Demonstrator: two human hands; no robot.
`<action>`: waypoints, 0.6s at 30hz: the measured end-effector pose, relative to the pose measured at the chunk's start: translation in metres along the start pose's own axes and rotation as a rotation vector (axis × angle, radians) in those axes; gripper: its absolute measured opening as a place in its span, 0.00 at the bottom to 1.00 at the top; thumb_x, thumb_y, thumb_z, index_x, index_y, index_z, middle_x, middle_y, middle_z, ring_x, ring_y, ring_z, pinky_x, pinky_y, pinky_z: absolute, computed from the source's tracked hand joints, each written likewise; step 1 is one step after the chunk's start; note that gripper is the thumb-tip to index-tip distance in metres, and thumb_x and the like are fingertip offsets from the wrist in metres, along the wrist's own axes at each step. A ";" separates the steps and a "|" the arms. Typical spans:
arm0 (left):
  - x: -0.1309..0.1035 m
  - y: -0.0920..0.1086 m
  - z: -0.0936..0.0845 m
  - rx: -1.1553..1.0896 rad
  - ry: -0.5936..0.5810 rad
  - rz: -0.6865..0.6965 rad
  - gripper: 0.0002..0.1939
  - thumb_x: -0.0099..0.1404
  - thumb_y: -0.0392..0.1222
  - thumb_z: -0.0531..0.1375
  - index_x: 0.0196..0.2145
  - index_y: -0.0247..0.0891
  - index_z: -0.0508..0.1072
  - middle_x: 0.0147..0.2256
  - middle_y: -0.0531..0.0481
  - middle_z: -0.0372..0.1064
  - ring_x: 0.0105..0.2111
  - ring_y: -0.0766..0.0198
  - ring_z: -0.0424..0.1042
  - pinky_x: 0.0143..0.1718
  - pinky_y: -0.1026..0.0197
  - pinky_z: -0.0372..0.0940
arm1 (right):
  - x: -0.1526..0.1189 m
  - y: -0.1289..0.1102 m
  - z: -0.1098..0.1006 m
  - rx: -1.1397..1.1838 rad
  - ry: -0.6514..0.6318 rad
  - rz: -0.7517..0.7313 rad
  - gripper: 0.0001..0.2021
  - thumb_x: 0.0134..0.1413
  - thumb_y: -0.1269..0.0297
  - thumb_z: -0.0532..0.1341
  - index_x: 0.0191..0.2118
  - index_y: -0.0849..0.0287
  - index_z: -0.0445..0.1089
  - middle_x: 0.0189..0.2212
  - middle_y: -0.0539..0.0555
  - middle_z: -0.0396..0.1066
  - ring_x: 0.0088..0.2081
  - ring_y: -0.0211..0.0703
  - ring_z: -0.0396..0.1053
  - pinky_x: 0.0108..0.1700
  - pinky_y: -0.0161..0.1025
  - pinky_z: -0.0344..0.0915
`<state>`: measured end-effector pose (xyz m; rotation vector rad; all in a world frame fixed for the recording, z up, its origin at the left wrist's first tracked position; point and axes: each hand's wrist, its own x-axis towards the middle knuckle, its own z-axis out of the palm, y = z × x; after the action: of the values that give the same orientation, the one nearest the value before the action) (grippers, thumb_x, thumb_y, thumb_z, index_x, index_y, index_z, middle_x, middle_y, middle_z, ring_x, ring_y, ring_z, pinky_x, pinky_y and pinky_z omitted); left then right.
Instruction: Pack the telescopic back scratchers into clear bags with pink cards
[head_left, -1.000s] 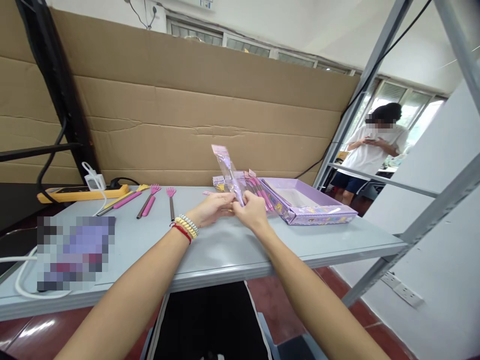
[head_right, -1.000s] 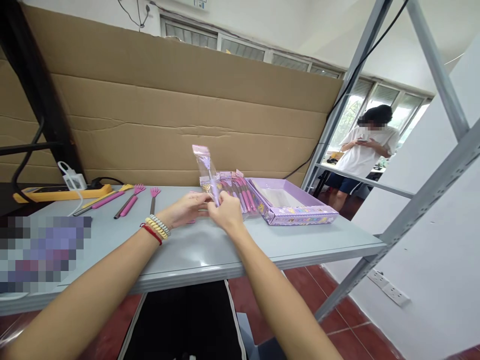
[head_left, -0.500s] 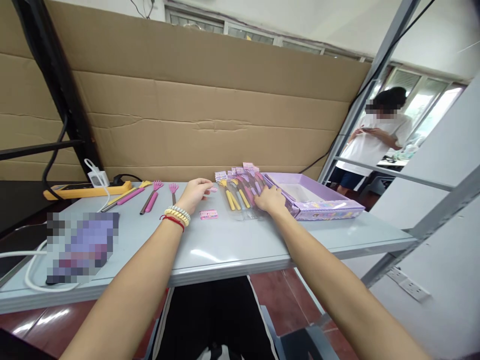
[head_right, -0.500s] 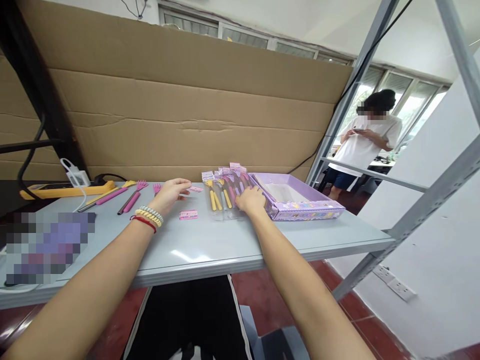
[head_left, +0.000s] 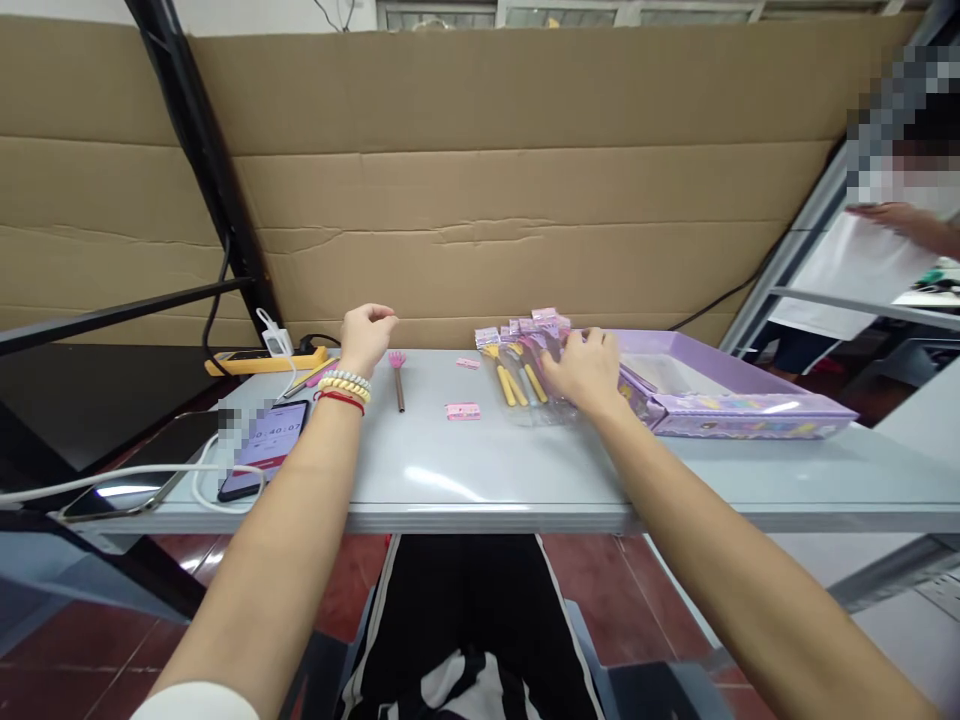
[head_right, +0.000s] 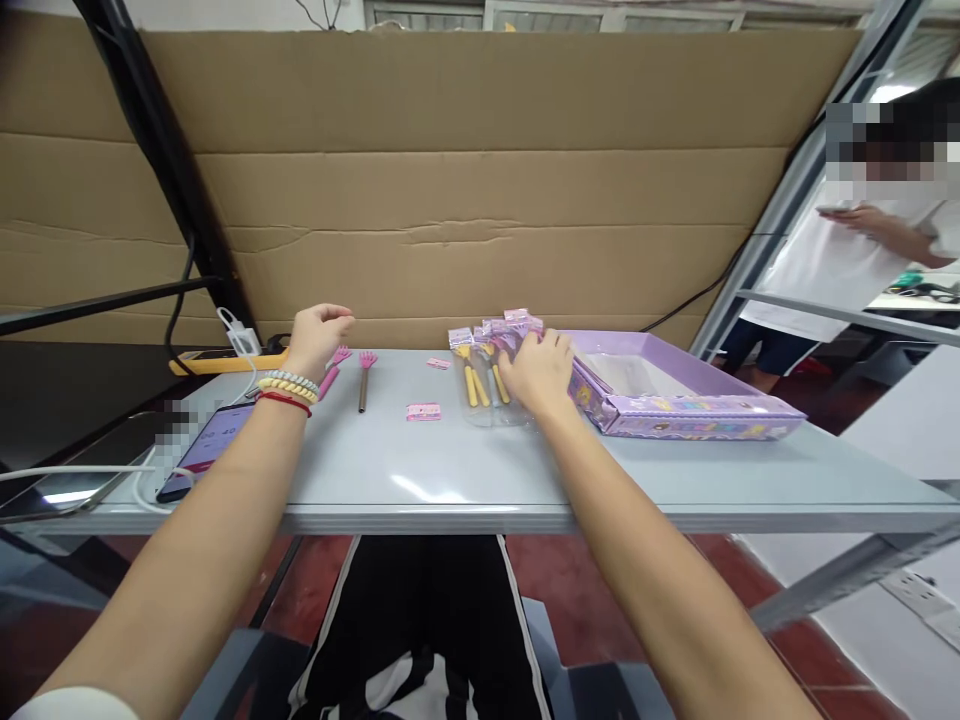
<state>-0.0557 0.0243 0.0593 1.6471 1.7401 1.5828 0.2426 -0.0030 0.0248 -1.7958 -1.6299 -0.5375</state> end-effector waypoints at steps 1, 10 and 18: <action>0.000 -0.005 -0.004 0.056 0.026 0.018 0.14 0.54 0.41 0.57 0.38 0.36 0.75 0.35 0.46 0.75 0.35 0.60 0.71 0.38 0.60 0.65 | 0.003 -0.008 0.001 0.047 0.016 -0.042 0.23 0.54 0.54 0.55 0.45 0.72 0.70 0.46 0.73 0.64 0.51 0.65 0.56 0.50 0.54 0.55; -0.037 -0.025 0.007 0.576 -0.148 0.094 0.14 0.59 0.40 0.54 0.39 0.38 0.77 0.41 0.37 0.75 0.45 0.47 0.72 0.45 0.52 0.63 | -0.003 -0.048 0.042 0.387 0.011 -0.372 0.07 0.52 0.67 0.55 0.31 0.60 0.71 0.38 0.60 0.68 0.45 0.52 0.61 0.49 0.46 0.56; -0.055 -0.014 0.029 0.898 -0.343 -0.084 0.29 0.61 0.50 0.52 0.53 0.27 0.69 0.46 0.30 0.72 0.48 0.42 0.70 0.45 0.48 0.65 | -0.004 -0.020 0.042 0.597 0.148 -0.155 0.06 0.44 0.69 0.57 0.20 0.58 0.65 0.24 0.55 0.70 0.32 0.46 0.64 0.38 0.42 0.59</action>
<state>-0.0232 -0.0028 0.0119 1.9774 2.4222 0.3943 0.2168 0.0239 -0.0039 -1.1738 -1.6150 -0.2070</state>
